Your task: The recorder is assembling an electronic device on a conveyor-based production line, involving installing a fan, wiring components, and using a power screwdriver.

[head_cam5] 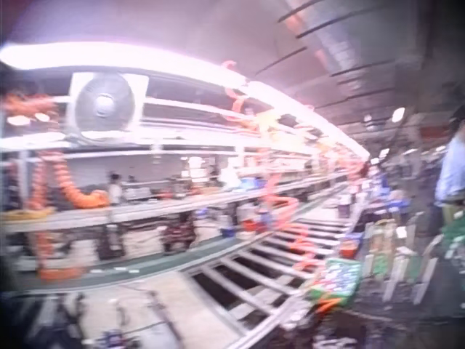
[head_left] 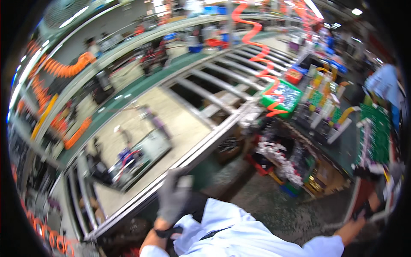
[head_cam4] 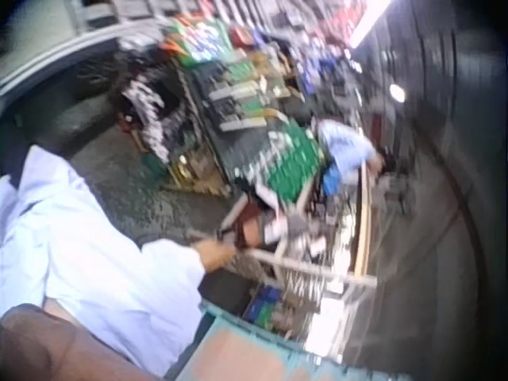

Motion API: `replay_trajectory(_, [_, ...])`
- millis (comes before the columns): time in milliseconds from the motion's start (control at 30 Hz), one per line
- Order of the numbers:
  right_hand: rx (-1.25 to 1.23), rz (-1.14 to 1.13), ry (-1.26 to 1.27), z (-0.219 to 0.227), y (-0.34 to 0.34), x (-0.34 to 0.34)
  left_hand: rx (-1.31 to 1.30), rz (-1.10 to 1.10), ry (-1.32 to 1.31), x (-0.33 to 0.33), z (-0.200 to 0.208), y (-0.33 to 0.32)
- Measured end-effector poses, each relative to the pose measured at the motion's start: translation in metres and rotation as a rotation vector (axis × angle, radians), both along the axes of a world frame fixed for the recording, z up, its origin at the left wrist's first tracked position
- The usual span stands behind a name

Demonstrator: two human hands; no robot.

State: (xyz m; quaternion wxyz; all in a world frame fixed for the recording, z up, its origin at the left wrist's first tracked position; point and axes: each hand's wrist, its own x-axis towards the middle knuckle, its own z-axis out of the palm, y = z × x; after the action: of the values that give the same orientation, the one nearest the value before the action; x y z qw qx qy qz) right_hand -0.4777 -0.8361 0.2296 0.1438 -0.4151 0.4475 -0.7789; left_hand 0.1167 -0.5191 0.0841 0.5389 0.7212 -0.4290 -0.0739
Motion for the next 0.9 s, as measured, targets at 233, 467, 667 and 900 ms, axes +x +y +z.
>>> replay_trajectory(233, [-0.052, 0.662, -0.356, -0.014, 0.073, 0.185, 0.082, -0.715, 0.847, -0.128, 0.022, -0.058])
replay_trajectory(467, [0.085, 1.48, -0.441, -0.053, 0.135, 0.378, -0.3, -0.173, 0.975, -0.09, 0.001, -0.02])
replay_trajectory(667, [-0.138, 1.907, -0.22, -0.056, 0.172, 0.48, -0.696, 0.175, 0.856, -0.031, 0.044, 0.034])
replay_trajectory(900, [0.123, 1.403, 1.202, -0.07, 0.14, 0.488, -0.539, 0.571, -0.325, 0.048, 0.119, 0.065])
